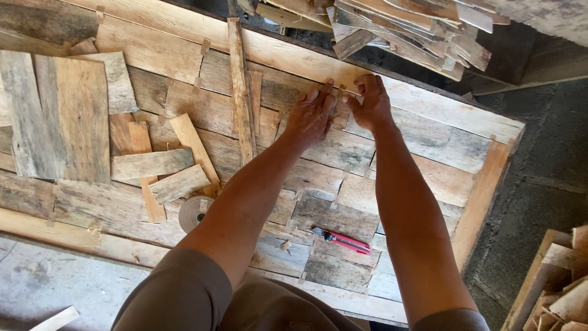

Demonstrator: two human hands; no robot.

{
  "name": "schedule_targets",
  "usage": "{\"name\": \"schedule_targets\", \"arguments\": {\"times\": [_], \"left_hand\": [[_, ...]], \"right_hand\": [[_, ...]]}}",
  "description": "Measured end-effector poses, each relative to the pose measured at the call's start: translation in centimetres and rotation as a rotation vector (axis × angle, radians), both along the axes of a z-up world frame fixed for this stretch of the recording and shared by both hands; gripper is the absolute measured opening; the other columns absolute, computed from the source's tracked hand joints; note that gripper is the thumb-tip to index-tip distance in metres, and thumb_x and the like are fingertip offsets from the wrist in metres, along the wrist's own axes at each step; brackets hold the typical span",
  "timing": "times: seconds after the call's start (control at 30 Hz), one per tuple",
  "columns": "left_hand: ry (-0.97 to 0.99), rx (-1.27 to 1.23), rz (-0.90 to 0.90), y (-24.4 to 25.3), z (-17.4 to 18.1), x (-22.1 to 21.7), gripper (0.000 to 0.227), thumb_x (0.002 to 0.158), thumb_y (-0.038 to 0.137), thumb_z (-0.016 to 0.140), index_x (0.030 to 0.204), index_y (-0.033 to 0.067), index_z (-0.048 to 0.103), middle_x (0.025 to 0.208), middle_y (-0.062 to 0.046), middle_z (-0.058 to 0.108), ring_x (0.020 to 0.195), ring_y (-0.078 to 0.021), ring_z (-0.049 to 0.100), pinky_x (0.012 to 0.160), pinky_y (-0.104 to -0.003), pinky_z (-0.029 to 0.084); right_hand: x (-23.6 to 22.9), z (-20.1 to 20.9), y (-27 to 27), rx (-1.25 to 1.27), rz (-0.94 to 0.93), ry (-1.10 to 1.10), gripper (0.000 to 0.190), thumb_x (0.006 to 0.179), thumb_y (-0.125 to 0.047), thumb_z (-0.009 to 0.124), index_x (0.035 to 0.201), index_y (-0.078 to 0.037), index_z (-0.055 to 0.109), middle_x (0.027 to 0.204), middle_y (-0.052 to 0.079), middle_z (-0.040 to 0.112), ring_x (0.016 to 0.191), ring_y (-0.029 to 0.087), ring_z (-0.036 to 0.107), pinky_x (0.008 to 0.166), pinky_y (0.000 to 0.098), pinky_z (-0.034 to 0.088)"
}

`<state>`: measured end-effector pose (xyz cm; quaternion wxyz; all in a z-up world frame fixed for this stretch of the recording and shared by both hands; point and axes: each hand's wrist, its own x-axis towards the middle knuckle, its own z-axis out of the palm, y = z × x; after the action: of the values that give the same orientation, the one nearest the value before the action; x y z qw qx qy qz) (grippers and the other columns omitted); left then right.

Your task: The recorder is assembling and trimming small pieces of wood onto a larger board to create a collage or textured surface.

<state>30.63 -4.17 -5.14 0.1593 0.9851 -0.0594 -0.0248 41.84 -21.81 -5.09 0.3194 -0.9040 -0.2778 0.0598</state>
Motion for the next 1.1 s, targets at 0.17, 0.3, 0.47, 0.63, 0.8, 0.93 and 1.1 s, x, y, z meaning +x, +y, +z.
{"name": "schedule_targets", "arguments": {"times": [0.17,0.3,0.47,0.63,0.8,0.93,1.1], "left_hand": [[-0.022,-0.138,0.032,0.2,-1.1,-0.7,0.079,0.086,0.021,0.073,0.151,-0.0005,0.033,0.161,-0.023,0.032,0.139,-0.0384,0.042,0.11,-0.051,0.039],[-0.044,-0.277,0.095,1.3,0.8,-2.8,0.085,0.088,0.014,0.071,0.158,-0.0033,0.025,0.16,-0.026,0.031,0.141,-0.0423,0.042,0.115,-0.05,0.039],[-0.132,-0.525,0.195,3.5,10.3,-11.6,0.065,0.095,0.018,0.073,0.149,-0.001,0.043,0.159,-0.023,0.043,0.139,-0.0396,0.052,0.115,-0.046,0.046],[-0.326,-0.597,0.468,5.6,15.6,-24.3,0.043,0.095,0.014,0.076,0.133,0.0019,0.061,0.143,-0.019,0.062,0.13,-0.0358,0.063,0.107,-0.041,0.053],[-0.355,-0.564,0.683,6.2,16.2,-35.0,0.031,0.096,0.008,0.073,0.124,0.0007,0.065,0.131,-0.019,0.068,0.108,-0.0305,0.072,0.09,-0.037,0.06],[-0.361,-0.541,0.763,5.8,16.8,-38.7,0.031,0.096,0.006,0.071,0.126,0.0003,0.065,0.128,-0.018,0.069,0.106,-0.0298,0.072,0.087,-0.036,0.06],[-0.346,-0.534,0.731,5.3,16.3,-38.9,0.029,0.095,0.006,0.072,0.123,0.0004,0.065,0.13,-0.019,0.068,0.109,-0.0319,0.071,0.087,-0.037,0.06]], "right_hand": [[-0.1,-1.2,-3.2,0.342,-0.075,0.401,0.029,0.101,-0.004,0.07,0.128,-0.005,0.057,0.113,0.01,0.067,0.101,0.02,0.066,0.089,0.0334,0.057],[-6.0,3.7,-5.6,0.329,-0.16,0.293,0.028,0.104,-0.003,0.067,0.13,-0.004,0.058,0.119,0.013,0.069,0.102,0.021,0.07,0.087,0.032,0.06],[-16.5,4.9,-9.7,0.218,-0.339,0.191,0.025,0.097,-0.004,0.068,0.122,-0.002,0.066,0.112,0.014,0.073,0.089,0.022,0.075,0.073,0.0325,0.06],[-25.7,4.0,-12.2,0.198,-0.455,0.232,0.027,0.093,-0.005,0.069,0.119,-0.002,0.067,0.113,0.014,0.074,0.09,0.023,0.074,0.074,0.035,0.059],[-29.9,5.8,-12.0,0.148,-0.464,0.23,0.024,0.091,-0.005,0.071,0.114,-0.001,0.07,0.114,0.016,0.072,0.092,0.026,0.074,0.076,0.0359,0.061],[-30.9,7.8,-12.0,-0.031,-0.405,0.182,0.023,0.091,-0.009,0.073,0.113,-0.005,0.071,0.112,0.016,0.07,0.095,0.028,0.073,0.081,0.0397,0.061],[-32.2,10.2,-12.6,-0.188,-0.27,0.037,0.034,0.082,-0.017,0.081,0.112,-0.005,0.071,0.117,0.016,0.069,0.11,0.038,0.064,0.093,0.0487,0.052]]}}
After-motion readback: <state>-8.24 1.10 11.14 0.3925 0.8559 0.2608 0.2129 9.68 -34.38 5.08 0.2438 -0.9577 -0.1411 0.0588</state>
